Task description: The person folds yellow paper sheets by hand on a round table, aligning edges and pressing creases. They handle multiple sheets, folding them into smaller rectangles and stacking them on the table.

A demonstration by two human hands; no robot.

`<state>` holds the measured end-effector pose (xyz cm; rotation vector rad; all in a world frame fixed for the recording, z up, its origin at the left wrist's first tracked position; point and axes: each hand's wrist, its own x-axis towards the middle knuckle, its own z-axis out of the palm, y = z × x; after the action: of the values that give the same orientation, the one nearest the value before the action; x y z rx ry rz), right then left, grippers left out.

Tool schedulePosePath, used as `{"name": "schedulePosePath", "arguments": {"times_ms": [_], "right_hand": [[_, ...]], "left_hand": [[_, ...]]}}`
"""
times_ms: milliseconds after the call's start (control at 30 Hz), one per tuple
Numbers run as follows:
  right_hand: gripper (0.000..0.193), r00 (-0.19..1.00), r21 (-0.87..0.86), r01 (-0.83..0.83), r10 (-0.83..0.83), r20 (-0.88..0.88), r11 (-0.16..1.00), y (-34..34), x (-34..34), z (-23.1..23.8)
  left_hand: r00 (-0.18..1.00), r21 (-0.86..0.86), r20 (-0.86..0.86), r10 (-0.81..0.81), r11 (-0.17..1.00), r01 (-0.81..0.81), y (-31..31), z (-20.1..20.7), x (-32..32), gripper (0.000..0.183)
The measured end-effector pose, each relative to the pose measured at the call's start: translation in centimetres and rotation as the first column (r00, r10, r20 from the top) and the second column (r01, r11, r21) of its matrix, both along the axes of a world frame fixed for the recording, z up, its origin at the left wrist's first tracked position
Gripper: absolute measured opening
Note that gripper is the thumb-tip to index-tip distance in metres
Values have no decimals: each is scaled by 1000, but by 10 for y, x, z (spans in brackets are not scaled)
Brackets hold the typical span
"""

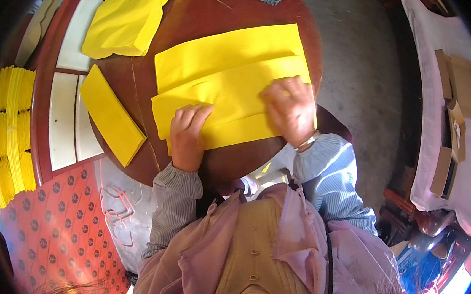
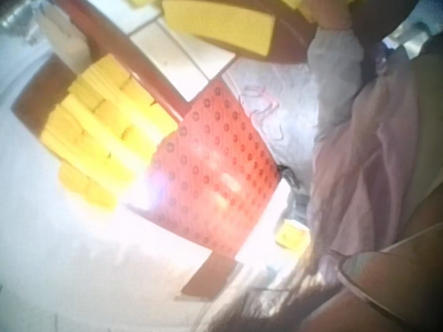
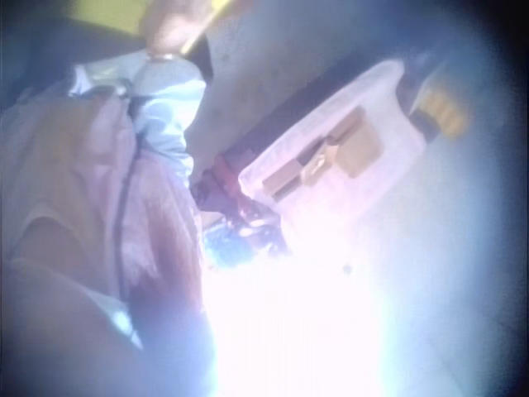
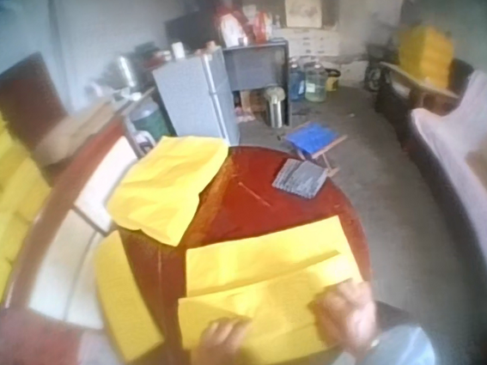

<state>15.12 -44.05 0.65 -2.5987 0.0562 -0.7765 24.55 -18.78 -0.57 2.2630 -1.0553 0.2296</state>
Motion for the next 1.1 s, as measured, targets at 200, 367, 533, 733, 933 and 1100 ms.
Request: {"name": "schedulePosePath", "arguments": {"times_ms": [200,367,533,733,933,1100], "right_hand": [[20,981,86,-155,164,-100,984,35,13,-5],[17,993,102,-64,73,-91,993,13,-6,-8],[14,997,41,-13,16,-82,999,7,-12,-12],[11,995,47,61,-57,-82,997,1,-18,-16],[18,973,59,193,-183,-143,979,-3,-22,-18],[27,958,2,260,-257,-125,966,-7,-23,-18]], "left_hand": [[998,-16,20,62,998,-62,12,-5,-10,33],[986,-86,-6,165,983,-165,42,-6,-19,25],[984,-76,-58,171,982,-175,52,-4,-19,21],[980,-27,63,187,982,-186,38,5,-7,22],[952,60,156,265,959,-277,19,11,0,26],[925,122,181,333,926,-357,10,8,1,24]]}}
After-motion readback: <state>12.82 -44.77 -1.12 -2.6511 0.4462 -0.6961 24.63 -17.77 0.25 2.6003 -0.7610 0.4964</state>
